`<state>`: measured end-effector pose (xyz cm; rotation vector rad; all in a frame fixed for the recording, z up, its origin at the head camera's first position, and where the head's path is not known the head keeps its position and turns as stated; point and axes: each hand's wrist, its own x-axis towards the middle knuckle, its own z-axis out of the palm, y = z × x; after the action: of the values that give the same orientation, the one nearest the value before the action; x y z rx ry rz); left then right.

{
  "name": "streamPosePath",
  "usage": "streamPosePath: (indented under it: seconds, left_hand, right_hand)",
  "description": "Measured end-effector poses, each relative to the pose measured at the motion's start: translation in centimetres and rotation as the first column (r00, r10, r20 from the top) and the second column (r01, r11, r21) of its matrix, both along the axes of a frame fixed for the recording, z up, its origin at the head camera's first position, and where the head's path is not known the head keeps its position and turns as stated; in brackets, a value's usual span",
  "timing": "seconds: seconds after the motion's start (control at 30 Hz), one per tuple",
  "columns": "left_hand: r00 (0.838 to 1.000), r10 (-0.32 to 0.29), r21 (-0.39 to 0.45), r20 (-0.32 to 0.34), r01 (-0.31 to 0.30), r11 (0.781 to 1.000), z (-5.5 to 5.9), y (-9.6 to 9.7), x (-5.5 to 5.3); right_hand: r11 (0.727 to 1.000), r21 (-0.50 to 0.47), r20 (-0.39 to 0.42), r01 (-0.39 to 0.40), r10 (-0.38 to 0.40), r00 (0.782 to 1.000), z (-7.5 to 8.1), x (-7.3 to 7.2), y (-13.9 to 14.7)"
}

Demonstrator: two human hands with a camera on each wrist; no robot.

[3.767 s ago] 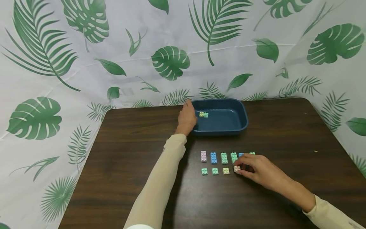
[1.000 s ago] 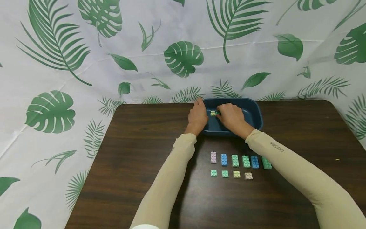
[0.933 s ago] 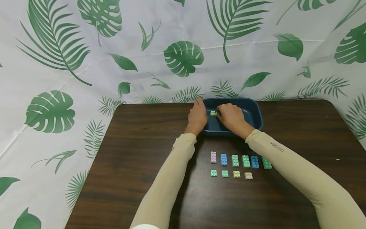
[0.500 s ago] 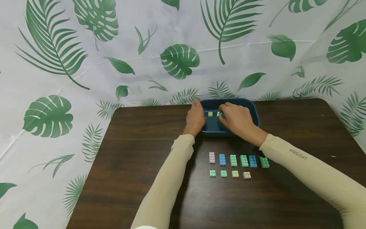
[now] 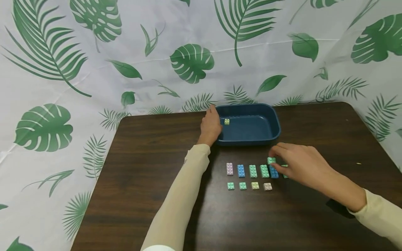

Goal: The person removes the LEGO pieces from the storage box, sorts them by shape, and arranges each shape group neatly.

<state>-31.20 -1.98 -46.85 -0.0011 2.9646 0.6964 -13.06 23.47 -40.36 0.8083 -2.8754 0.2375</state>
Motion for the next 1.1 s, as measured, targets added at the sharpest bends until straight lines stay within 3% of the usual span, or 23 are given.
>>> streamPosePath:
  seconds: [0.23, 0.63, 1.1]
  left_hand:
    - [1.0, 0.011, -0.003, 0.014, -0.01, 1.0, 0.3, -0.1, 0.1]
    - [0.999, 0.029, 0.002, 0.02, -0.029, 1.0, 0.1, -0.9, 0.1]
    - [1.0, -0.002, 0.015, 0.009, 0.002, 1.0, 0.3, 0.0, 0.1]
  right_hand:
    - [0.998, -0.033, 0.076, -0.054, 0.056, 0.996, -2.2, 2.8, 1.8]
    - [0.998, -0.035, 0.249, -0.042, 0.05, 0.967, -4.7, 3.5, 2.2]
    - [0.998, -0.042, 0.129, -0.041, 0.046, 0.991, -5.6, 4.6, 2.6]
